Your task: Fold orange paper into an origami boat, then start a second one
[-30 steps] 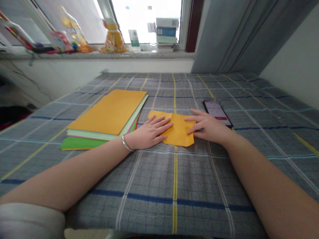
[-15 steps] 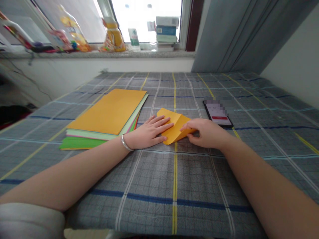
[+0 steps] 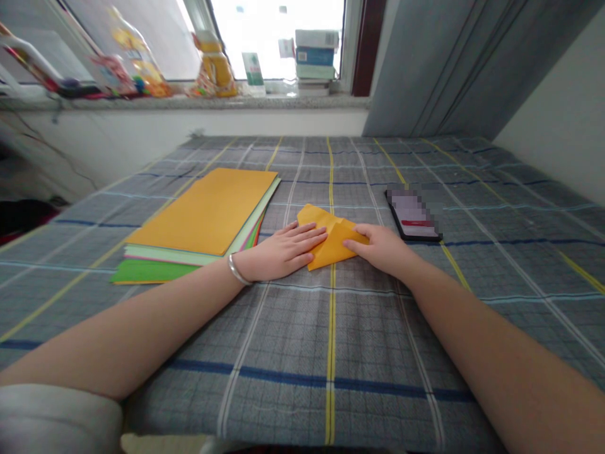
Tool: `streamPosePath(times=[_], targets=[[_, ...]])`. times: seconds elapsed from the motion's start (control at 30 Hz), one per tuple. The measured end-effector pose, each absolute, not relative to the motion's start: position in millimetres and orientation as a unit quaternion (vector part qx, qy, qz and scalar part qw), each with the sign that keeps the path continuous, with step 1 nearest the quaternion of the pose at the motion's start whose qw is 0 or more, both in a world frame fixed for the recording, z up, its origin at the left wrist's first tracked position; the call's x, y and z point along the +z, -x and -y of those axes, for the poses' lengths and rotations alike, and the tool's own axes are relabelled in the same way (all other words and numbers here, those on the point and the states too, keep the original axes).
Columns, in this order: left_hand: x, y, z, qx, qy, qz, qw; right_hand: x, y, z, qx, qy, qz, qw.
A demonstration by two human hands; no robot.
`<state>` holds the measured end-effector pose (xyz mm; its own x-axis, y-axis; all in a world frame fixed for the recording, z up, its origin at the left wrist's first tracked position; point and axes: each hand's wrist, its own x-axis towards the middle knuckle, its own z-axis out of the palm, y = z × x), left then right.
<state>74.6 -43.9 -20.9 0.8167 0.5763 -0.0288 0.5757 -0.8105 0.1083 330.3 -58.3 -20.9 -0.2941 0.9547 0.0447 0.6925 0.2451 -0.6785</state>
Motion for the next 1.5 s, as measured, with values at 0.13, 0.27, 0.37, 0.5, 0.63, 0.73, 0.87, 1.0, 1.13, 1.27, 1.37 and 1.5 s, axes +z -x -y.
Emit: streamPosePath(times=[0.13,0.27,0.37,0.5,0.63,0.73,0.87,1.0,1.13,1.27,1.37,1.5], targets=[[-18.5,-76.4,47.6,0.010,-0.949,-0.309,0.058,-18.9,-327.0,60.6,0.250,0.570,0.744,0.245],[-17.5,-79.3,50.4,0.010,-0.946,-0.320,0.054,-16.7,-325.0,61.8,0.220,0.589,0.744,0.226],[-17.6,-80.0,50.2,0.006,-0.943,-0.326,0.062,-16.9,-323.1,61.1,0.176,0.598,0.757,0.195],[-18.9,-79.1,49.7,0.018,-0.944,-0.322,0.067,-18.2,-320.8,61.0,0.140,0.601,0.765,0.183],[-20.5,-78.5,50.1,0.027,-0.947,-0.315,0.054,-20.2,-319.6,62.5,0.120,0.602,0.768,0.183],[-21.4,-78.8,50.1,0.025,-0.948,-0.313,0.050,-22.4,-318.3,63.2,0.104,0.613,0.762,0.184],[-21.3,-79.7,50.3,0.023,-0.949,-0.311,0.050,-23.6,-316.0,62.2,0.062,0.637,0.752,0.157],[-20.6,-80.2,51.7,0.021,-0.948,-0.315,0.044,-22.7,-314.7,61.3,0.032,0.643,0.756,0.123],[-21.8,-79.3,52.4,0.026,-0.951,-0.306,0.031,-23.0,-314.7,60.9,0.031,0.641,0.758,0.121],[-22.3,-79.6,52.0,0.028,-0.950,-0.308,0.029,-24.7,-314.1,59.0,0.044,0.638,0.758,0.129],[-21.3,-81.0,51.5,0.032,-0.947,-0.317,0.033,-25.1,-313.3,57.6,0.044,0.632,0.759,0.148],[-20.2,-81.8,50.5,0.031,-0.944,-0.326,0.041,-23.1,-314.6,58.5,0.044,0.633,0.761,0.137]])
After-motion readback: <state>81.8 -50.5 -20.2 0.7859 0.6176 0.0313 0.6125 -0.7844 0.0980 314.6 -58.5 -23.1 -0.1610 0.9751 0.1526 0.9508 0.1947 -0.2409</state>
